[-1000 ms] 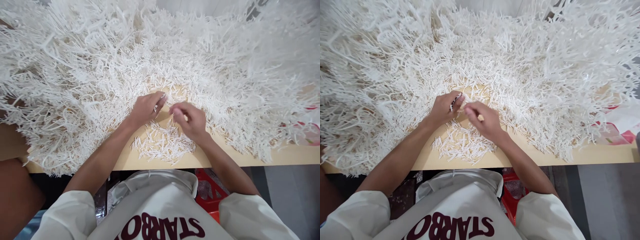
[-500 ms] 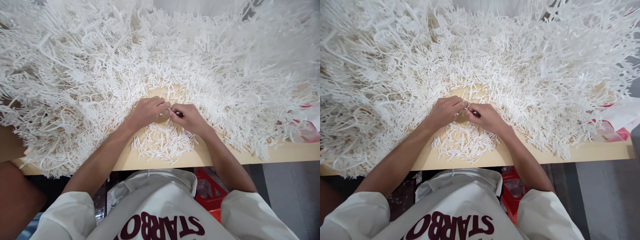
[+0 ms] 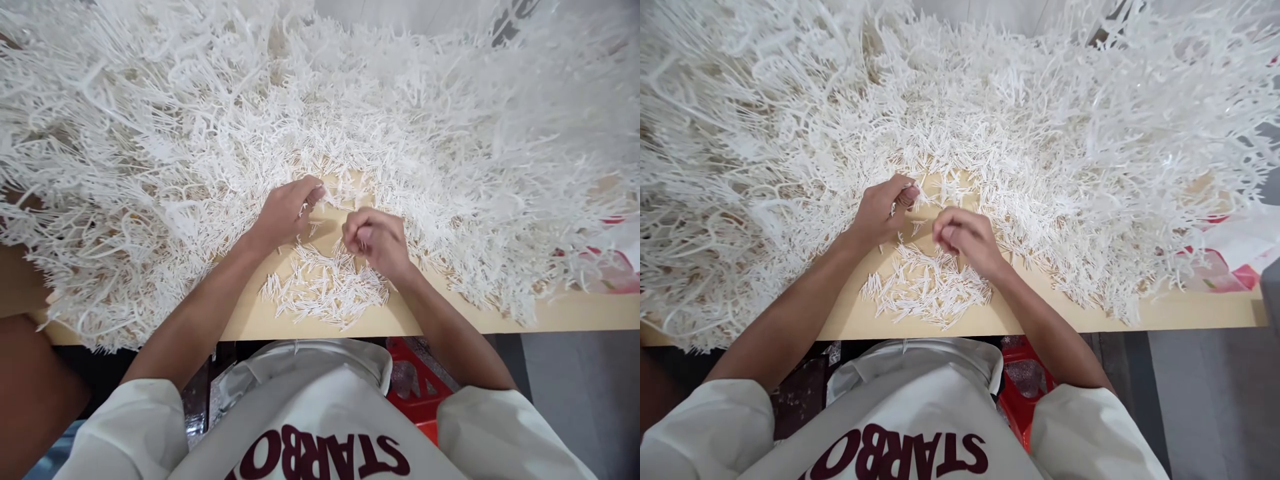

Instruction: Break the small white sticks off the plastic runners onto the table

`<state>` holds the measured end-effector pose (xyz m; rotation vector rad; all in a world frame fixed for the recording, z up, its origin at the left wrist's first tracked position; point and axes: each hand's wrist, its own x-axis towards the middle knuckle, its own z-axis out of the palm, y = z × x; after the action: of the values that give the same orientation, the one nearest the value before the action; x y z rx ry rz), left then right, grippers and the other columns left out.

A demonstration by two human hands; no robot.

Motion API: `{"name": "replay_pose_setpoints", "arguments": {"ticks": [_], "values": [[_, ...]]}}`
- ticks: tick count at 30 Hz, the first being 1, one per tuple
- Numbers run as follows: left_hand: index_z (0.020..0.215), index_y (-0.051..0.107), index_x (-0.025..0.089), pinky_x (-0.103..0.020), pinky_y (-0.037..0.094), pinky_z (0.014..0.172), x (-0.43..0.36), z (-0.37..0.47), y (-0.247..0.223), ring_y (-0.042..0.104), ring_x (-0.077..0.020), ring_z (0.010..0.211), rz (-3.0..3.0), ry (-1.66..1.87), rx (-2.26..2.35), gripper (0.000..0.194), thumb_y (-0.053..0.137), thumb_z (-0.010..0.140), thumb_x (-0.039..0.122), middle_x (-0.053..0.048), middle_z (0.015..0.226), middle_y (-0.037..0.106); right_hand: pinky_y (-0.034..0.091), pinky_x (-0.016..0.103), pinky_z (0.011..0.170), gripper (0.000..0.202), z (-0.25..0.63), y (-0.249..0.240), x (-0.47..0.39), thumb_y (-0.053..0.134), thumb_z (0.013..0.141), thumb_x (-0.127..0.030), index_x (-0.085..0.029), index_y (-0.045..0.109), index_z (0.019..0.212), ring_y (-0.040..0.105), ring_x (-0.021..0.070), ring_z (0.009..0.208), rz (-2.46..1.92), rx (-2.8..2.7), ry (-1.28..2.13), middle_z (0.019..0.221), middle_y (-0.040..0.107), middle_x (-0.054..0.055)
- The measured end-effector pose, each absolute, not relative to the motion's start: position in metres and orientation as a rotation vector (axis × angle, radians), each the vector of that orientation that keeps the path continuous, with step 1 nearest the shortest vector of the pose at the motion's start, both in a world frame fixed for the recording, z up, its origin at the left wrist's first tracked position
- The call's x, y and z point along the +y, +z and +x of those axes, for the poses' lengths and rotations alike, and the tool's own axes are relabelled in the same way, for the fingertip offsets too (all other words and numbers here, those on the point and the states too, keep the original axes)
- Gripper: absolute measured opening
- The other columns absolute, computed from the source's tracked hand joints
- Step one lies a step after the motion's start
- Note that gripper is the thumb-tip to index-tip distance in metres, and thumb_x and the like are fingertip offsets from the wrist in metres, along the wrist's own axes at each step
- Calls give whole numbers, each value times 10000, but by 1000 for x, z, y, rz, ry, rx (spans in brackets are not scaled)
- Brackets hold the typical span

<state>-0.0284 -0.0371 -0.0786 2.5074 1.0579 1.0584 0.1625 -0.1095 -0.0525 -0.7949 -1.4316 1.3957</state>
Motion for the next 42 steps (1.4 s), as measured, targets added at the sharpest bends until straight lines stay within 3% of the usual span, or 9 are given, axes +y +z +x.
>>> {"name": "replay_pose_setpoints", "arguments": {"ticks": [3, 8, 12, 18, 22, 27, 32, 38, 42], "values": [[894, 534, 177, -212, 361, 560, -40, -28, -78, 532, -80, 612, 2638, 1012, 964, 184, 374, 951, 249, 10, 705, 617, 326, 199, 420, 198, 165, -57, -97, 416, 901, -239, -192, 588, 814, 446, 58, 482, -1054, -1194, 1423, 616, 515, -35], [958, 560, 182, -214, 367, 567, -45, -28, -78, 577, -98, 689, 2803, 860, 863, 187, 414, 850, 137, 1, 802, 654, 371, 204, 525, 226, 166, -53, -92, 559, 885, -435, -217, 586, 937, 475, 57, 570, -1298, -1571, 1164, 670, 543, -47], [920, 563, 189, -217, 348, 537, -47, -28, -74, 567, -101, 673, 2844, 846, 806, 232, 418, 779, 76, 15, 767, 636, 375, 207, 582, 218, 171, -50, -95, 578, 882, -427, -216, 592, 933, 488, 50, 600, -1295, -1947, 915, 718, 578, -48], [918, 557, 194, -219, 362, 561, -52, -24, -70, 586, -100, 702, 2809, 716, 785, 175, 430, 841, 102, 21, 789, 648, 358, 203, 580, 180, 182, -51, -91, 535, 917, -366, -204, 601, 873, 473, 50, 582, -1231, -2208, 607, 705, 594, -39], [871, 557, 183, -234, 322, 543, -52, -22, -69, 569, -108, 710, 2895, 650, 767, 204, 395, 846, 63, 0, 782, 634, 334, 188, 534, 114, 184, -49, -94, 580, 844, -249, -192, 574, 746, 425, 38, 523, -1188, -2252, 569, 612, 533, -61], [901, 569, 185, -231, 345, 576, -38, -32, -72, 571, -115, 742, 2791, 748, 1025, 174, 403, 879, 138, -16, 834, 651, 298, 159, 461, 132, 174, -39, -108, 559, 782, -142, -181, 554, 655, 360, 18, 447, -901, -2175, 816, 506, 454, -87], [892, 536, 186, -215, 392, 607, -40, -30, -68, 517, -78, 613, 2471, 874, 1058, 247, 342, 971, 318, 8, 722, 612, 361, 203, 534, 167, 171, -42, -107, 463, 873, -173, -188, 614, 804, 473, 55, 546, -1077, -1886, 799, 693, 605, -26], [853, 507, 196, -213, 368, 552, -51, -23, -65, 485, -71, 553, 2452, 855, 929, 286, 326, 978, 379, 21, 653, 561, 384, 246, 633, 241, 174, -50, -94, 449, 943, -412, -218, 591, 918, 525, 94, 660, -1333, -1940, 716, 779, 613, -15], [825, 491, 197, -221, 350, 552, -54, -21, -65, 473, -76, 565, 2517, 771, 884, 267, 335, 974, 354, 21, 656, 544, 322, 238, 565, 296, 171, -51, -96, 420, 962, -396, -208, 526, 759, 424, 72, 560, -1260, -2162, 592, 638, 514, -40]]}}
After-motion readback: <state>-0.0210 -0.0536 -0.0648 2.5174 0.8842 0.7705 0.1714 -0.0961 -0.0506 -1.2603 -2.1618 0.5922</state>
